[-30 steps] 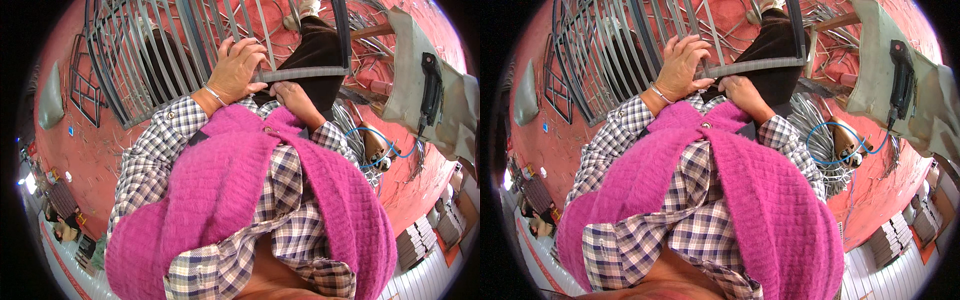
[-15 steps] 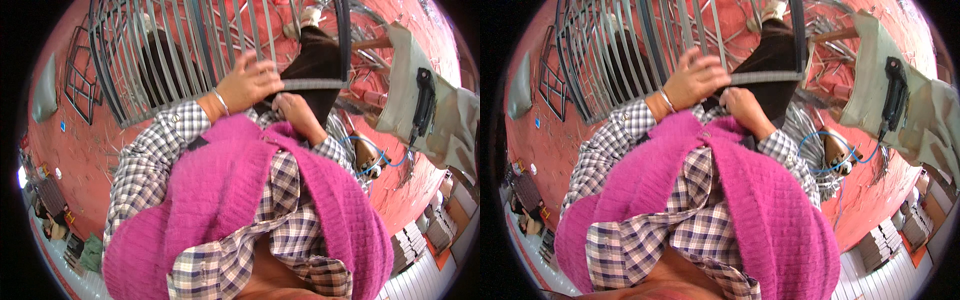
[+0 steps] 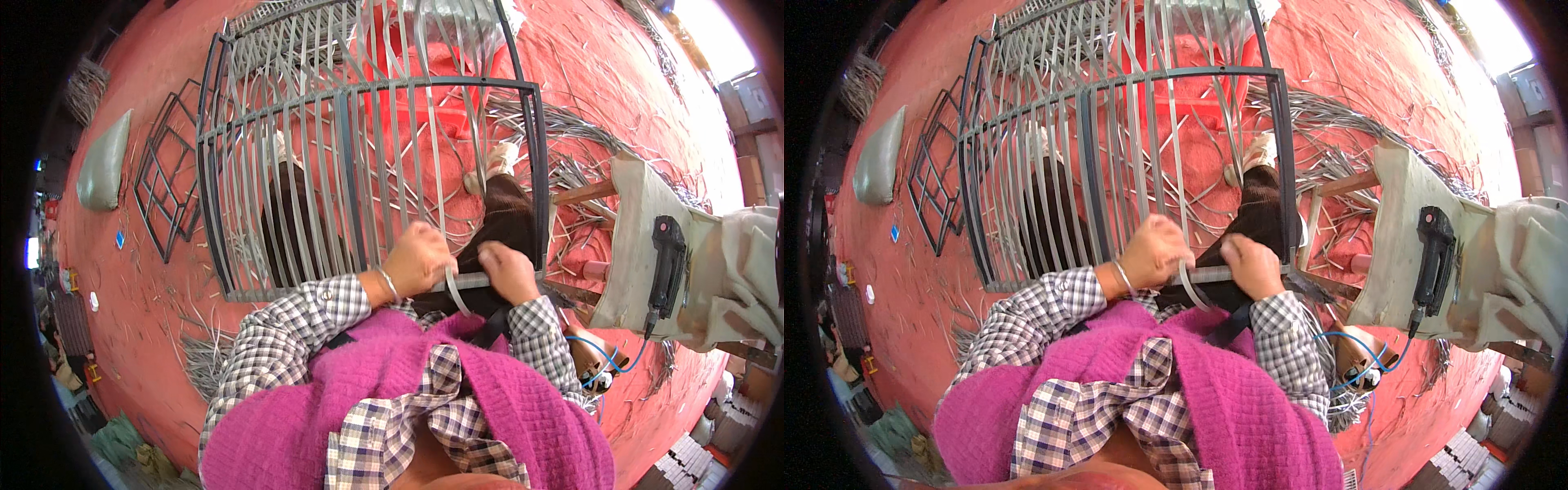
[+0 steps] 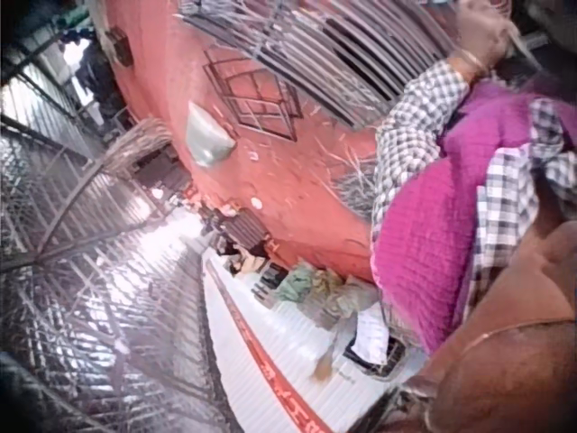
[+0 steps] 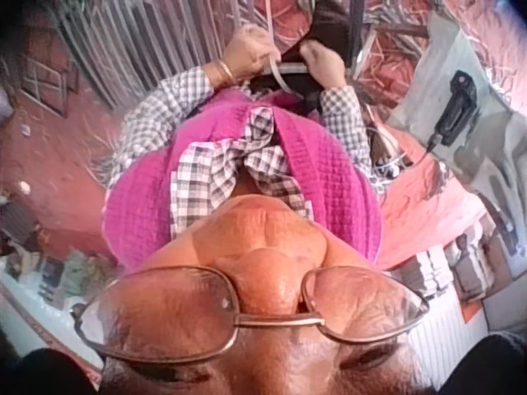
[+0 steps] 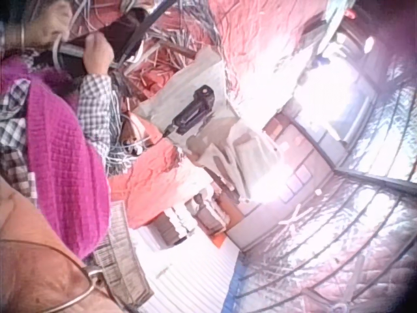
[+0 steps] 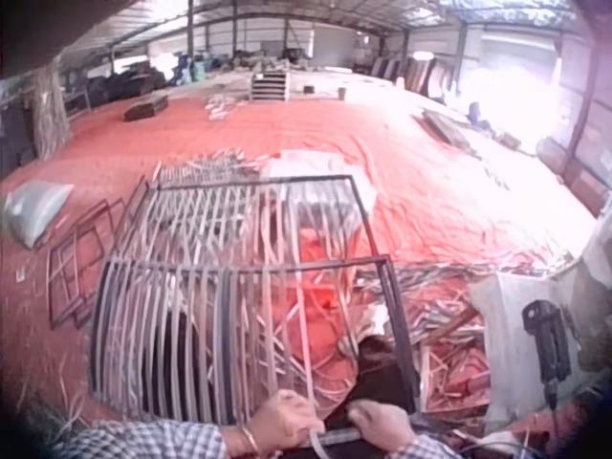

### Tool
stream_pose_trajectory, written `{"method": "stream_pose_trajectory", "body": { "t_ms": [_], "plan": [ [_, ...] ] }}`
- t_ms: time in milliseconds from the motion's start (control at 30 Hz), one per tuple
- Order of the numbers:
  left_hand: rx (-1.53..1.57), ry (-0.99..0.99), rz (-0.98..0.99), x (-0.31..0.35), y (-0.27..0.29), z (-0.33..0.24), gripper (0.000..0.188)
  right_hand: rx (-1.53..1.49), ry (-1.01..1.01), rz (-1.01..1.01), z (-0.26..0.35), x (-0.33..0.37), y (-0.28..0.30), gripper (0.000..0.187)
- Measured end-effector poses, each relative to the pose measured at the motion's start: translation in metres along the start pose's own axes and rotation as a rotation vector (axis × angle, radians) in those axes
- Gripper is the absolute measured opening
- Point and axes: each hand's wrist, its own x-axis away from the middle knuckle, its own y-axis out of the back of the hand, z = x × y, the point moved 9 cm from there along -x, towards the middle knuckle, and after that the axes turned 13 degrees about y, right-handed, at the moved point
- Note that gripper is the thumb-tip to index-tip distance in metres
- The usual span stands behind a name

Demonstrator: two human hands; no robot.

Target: The person assembles a metal chair frame by hand, weaving thin metal strips through the vertical bars and securing them with a staple gun. The person repeatedly positions the strips and fastens them to the frame.

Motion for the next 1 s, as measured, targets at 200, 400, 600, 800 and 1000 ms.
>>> {"method": "stream_pose_trajectory", "body": {
  "t_ms": [200, 400, 600, 800, 1000],
  "plan": [
    [-0.197, -0.177, -0.47, -0.128, 0.136, 0.039, 0.007, 0.043, 0.084, -0.01, -0.006, 0.008, -0.023, 0.019],
    [-0.208, 0.474, -0.179, -0.205, 0.153, 0.139, 0.026, 0.021, 0.083, 0.001, -0.002, -0.004, -0.022, 0.018],
    [0.078, 0.526, -0.094, -0.225, 0.145, 0.174, 0.027, 0.032, 0.074, 0.024, -0.016, -0.02, -0.024, 0.018],
    [0.137, 0.62, -0.029, -0.215, 0.141, 0.183, 0.028, 0.059, 0.065, 0.059, -0.015, -0.013, -0.026, 0.018],
    [0.177, 0.631, 0.022, -0.21, 0.137, 0.171, 0.028, 0.09, 0.044, 0.129, -0.009, -0.005, -0.027, 0.017]
  ]
}}
